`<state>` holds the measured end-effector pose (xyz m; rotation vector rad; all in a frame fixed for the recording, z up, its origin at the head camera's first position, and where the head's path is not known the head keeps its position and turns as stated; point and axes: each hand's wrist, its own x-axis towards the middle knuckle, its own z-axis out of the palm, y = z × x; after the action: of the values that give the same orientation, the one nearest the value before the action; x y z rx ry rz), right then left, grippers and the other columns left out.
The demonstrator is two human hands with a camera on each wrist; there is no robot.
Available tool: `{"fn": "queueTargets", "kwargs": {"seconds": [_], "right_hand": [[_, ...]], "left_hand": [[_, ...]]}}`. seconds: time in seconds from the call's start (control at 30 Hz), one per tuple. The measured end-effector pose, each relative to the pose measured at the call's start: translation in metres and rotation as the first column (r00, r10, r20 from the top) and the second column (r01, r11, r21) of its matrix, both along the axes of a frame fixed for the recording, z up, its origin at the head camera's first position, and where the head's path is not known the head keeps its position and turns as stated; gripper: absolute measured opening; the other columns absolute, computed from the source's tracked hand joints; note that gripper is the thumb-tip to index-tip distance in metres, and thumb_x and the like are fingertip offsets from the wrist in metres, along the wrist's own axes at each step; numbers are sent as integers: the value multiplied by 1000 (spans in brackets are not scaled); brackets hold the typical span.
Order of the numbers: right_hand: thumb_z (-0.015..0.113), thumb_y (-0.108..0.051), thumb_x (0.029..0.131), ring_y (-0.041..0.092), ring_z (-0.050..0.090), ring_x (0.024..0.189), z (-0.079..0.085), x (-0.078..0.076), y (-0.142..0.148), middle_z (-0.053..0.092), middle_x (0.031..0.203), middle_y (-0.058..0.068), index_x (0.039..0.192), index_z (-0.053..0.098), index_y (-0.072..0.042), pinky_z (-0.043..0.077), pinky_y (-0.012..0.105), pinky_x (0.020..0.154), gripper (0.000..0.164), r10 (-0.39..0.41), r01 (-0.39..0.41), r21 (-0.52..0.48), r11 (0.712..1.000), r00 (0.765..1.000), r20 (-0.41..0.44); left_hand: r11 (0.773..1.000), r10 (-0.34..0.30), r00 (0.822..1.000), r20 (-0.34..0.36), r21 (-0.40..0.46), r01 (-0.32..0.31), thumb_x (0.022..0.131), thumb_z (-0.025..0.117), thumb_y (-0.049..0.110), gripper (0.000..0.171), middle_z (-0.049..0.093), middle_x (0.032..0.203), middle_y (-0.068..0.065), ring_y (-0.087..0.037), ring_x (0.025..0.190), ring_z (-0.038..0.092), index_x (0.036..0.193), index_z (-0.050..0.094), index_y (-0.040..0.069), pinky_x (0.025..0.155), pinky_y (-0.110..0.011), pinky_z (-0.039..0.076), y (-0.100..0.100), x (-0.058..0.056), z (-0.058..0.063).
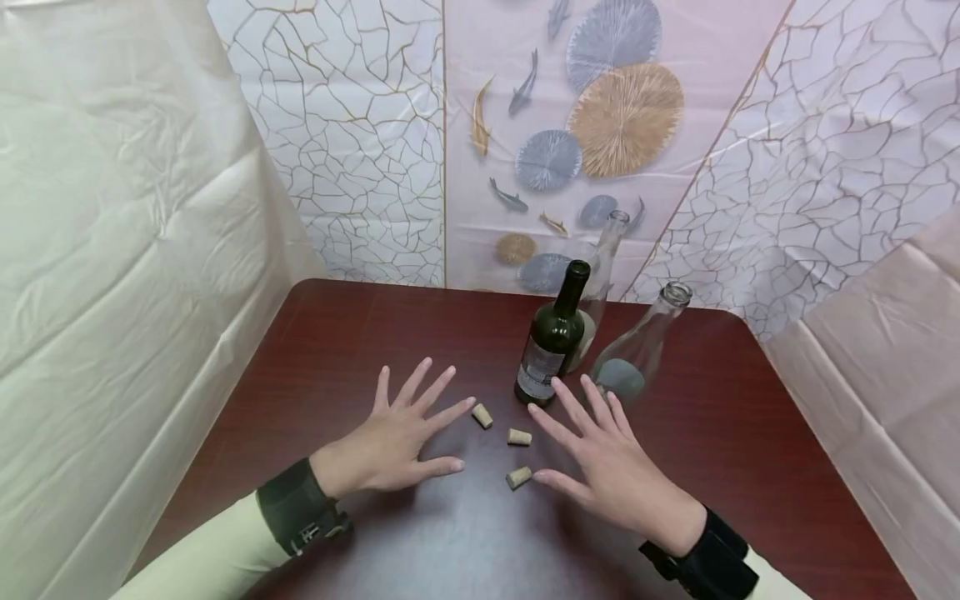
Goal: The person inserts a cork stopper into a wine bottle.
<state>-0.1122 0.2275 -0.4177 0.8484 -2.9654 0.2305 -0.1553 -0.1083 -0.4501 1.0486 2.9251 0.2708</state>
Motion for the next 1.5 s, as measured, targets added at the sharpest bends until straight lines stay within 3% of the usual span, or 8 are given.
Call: {"fn": "queueTargets", "kwargs": {"seconds": [0.33,0.53,0.7,0.9,1.03,1.2,1.4,1.5], "right_hand": [[63,-66,95,46,7,163,-22,-6,-3,12,178,7,163,28,-44,11,75,125,79,2,-1,-9,1000,998,65],[63,-65,96,47,7,163,-32,-7,-3,12,178,6,163,26,-45,12,74,124,80,4,-2,-26,1000,996,92],[63,-65,96,46,7,163,-36,-8,-2,11,178,6,163,28,-42,14,75,124,80,3,1,-33,999,993,115],[63,-67,95,44,10,163,-38,-14,-2,13,177,7,164,30,-39,16,73,125,82,11,-8,-28,1000,994,113],[73,-60,91,40,26,159,-37,-18,-4,25,174,10,162,38,-34,32,64,123,82,78,-76,-46,996,996,48],[87,-36,86,27,56,140,-36,-23,-10,51,159,8,150,57,-27,58,45,102,72,196,-198,-129,972,980,-28],[87,-25,87,19,66,123,-40,-29,-20,66,137,4,140,67,-21,61,39,93,56,259,-260,-145,954,965,-29],[85,-23,88,17,67,118,-46,-31,-24,68,131,2,136,69,-18,61,38,92,51,262,-258,-117,959,965,17]], "left_hand": [[999,23,997,75,23,-25,96,45,80,82,-11,177,5,-32,164,-19,165,20,44,116,-84,-12,-1,0,-21],[999,31,997,70,15,-32,96,40,81,82,-10,177,5,-32,164,-17,165,20,44,117,-86,-5,-2,0,-30],[999,38,996,79,6,-38,96,33,85,83,-13,177,5,-31,164,-18,166,18,44,117,-86,-4,-1,1,-36],[999,27,996,86,45,-31,96,34,85,84,-16,176,5,-30,164,-19,166,20,41,118,-84,-5,3,0,-37],[998,16,996,88,64,-22,95,36,85,87,-15,176,4,-30,165,-14,167,18,39,121,-81,-4,5,0,-40],[994,-8,998,58,107,1,94,39,85,94,-4,178,-1,-32,166,2,168,20,31,128,-72,3,4,0,-48],[988,-16,999,30,153,11,93,43,85,98,9,178,-6,-31,164,13,167,24,24,132,-62,10,4,1,-55],[988,-12,999,43,157,5,92,43,85,99,11,178,-6,-30,164,15,167,25,24,133,-59,10,3,1,-57]]}}
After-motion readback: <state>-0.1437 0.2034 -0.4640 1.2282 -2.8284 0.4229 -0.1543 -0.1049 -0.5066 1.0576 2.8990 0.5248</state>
